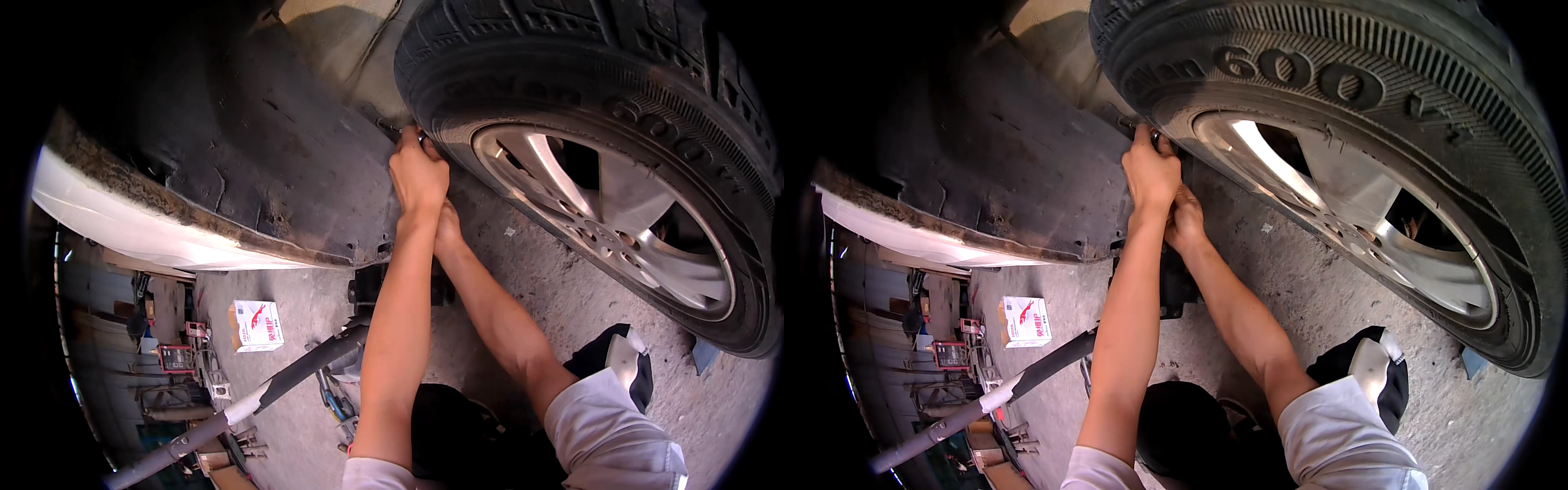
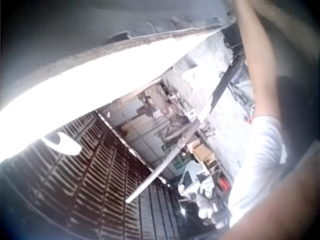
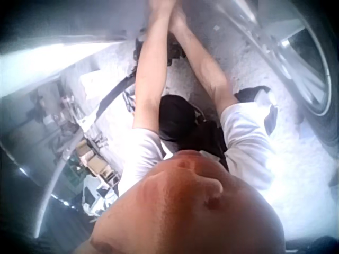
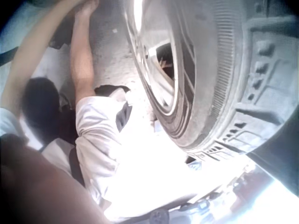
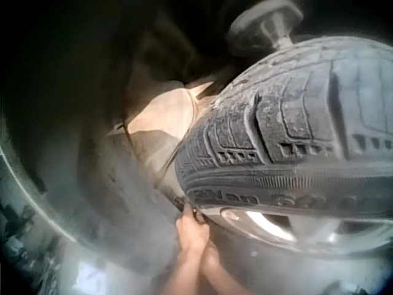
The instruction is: The person removes a plastic wheel arch liner from a white car using a screwdriver and a socket wrench. They loosen and remove several fasteners, then detach the liner and set it aside on the floor.
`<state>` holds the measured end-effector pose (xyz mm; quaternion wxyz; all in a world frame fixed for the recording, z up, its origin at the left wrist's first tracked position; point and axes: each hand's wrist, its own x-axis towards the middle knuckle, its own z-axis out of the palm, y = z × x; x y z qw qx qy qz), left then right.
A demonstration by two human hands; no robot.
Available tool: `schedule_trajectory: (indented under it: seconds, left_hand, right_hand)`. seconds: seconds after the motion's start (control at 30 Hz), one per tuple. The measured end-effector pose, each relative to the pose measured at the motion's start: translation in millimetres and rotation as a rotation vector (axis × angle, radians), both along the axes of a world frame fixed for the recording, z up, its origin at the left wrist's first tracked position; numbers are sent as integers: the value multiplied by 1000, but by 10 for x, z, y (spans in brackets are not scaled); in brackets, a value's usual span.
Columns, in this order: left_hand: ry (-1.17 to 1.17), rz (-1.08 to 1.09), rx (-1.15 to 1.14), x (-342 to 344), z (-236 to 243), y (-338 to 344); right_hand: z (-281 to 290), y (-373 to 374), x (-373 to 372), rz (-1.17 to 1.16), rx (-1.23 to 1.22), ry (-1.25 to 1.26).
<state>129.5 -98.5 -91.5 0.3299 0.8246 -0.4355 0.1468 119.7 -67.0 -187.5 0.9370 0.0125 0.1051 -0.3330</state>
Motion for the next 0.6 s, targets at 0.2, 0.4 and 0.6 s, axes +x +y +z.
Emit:
schedule_trajectory:
  seconds: [0.2, 0.4, 0.6]
  left_hand:
    - [114, -59, -77, -245, -87, -207]
    - [138, -11, -75, -43, -12, 28]
    - [12, -21, -112, -230, -30, -154]
  right_hand:
    - [-468, -863, 91, -62, 32, -133]
    - [21, -32, 35, -78, -7, -50]
    - [-331, -831, 98, -46, 61, -160]
